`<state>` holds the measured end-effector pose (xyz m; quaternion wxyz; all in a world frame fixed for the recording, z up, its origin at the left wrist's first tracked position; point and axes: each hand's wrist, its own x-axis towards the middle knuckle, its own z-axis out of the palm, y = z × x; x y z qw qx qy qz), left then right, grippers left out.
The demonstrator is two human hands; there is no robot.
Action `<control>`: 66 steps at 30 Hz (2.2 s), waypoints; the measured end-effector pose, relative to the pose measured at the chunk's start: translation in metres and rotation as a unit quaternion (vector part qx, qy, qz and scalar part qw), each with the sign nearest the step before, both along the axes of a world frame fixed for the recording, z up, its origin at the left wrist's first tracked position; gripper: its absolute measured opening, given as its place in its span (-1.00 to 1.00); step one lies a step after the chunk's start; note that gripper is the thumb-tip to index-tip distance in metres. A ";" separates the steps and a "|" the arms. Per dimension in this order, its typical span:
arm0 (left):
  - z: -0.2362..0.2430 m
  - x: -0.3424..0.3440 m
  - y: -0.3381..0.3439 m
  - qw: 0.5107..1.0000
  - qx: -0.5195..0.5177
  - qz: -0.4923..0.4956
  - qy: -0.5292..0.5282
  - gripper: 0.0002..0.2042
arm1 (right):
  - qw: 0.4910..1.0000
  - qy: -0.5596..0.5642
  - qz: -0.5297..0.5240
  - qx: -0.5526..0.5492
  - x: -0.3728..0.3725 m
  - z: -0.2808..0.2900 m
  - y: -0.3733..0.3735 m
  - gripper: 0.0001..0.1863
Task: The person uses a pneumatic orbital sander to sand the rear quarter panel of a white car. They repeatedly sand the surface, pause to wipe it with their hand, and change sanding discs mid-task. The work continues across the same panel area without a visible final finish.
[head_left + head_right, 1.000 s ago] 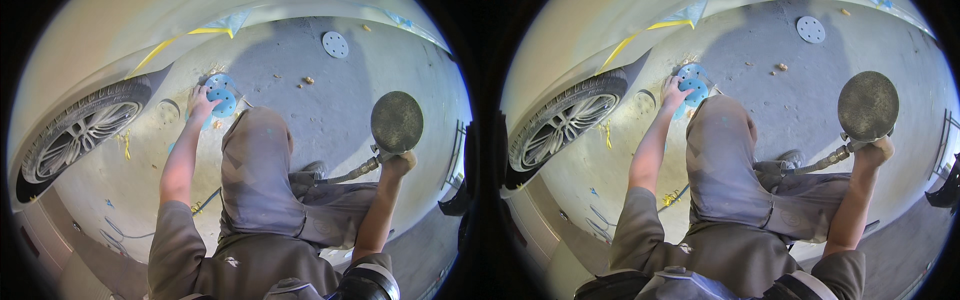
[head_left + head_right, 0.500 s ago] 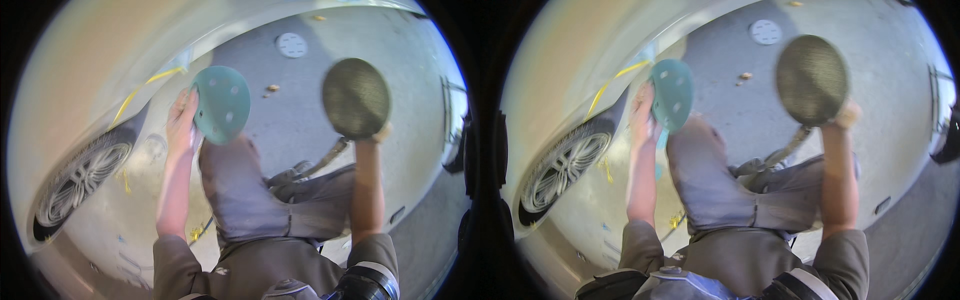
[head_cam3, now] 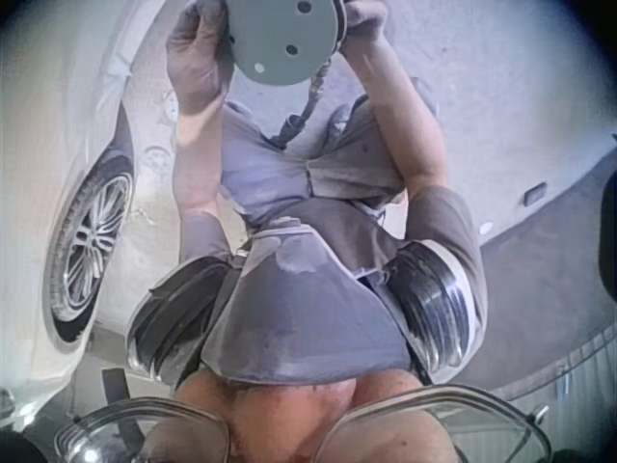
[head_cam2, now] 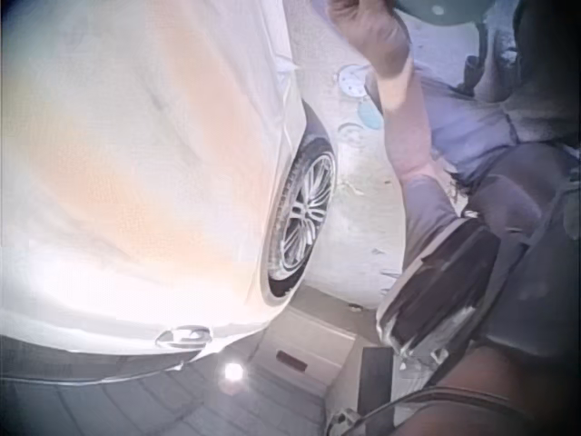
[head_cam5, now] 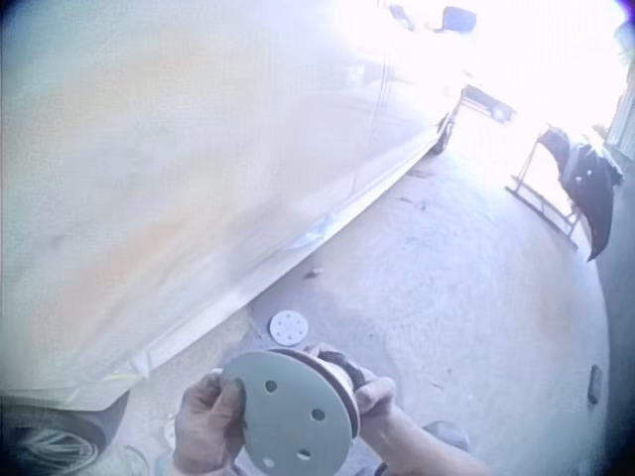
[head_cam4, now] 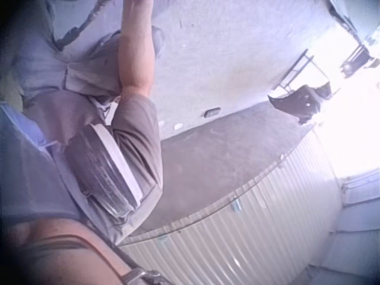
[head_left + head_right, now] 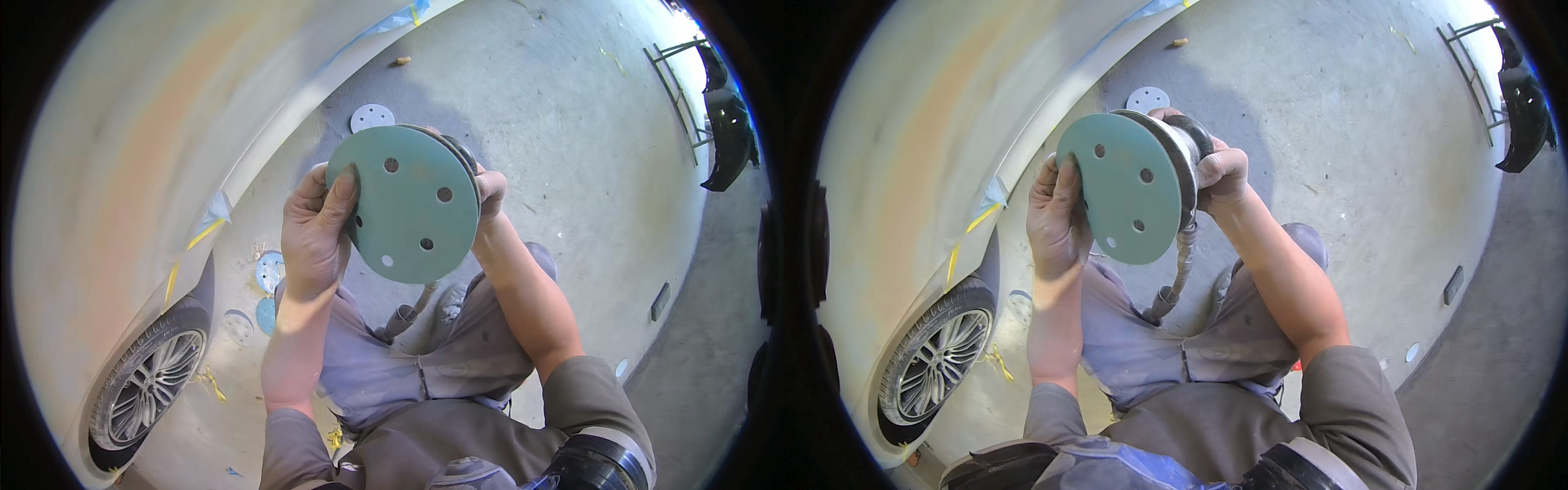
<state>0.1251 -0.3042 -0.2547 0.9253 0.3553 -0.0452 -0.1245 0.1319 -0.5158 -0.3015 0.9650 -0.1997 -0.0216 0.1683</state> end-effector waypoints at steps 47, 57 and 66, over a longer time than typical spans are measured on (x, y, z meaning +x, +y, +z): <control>-0.005 0.033 -0.079 0.948 0.292 -0.005 -0.125 -0.27 | 0.952 -0.070 -0.140 -0.263 -0.002 0.017 -0.024 -0.22; 0.154 -0.015 0.146 0.402 0.765 0.241 -0.441 -0.41 | 0.697 -0.048 -0.421 -0.578 0.035 0.005 -0.021 -0.36; 0.440 -0.080 0.378 -0.117 0.811 0.505 -0.272 -0.54 | 0.646 -0.166 -0.545 -0.508 0.083 0.073 0.044 -0.35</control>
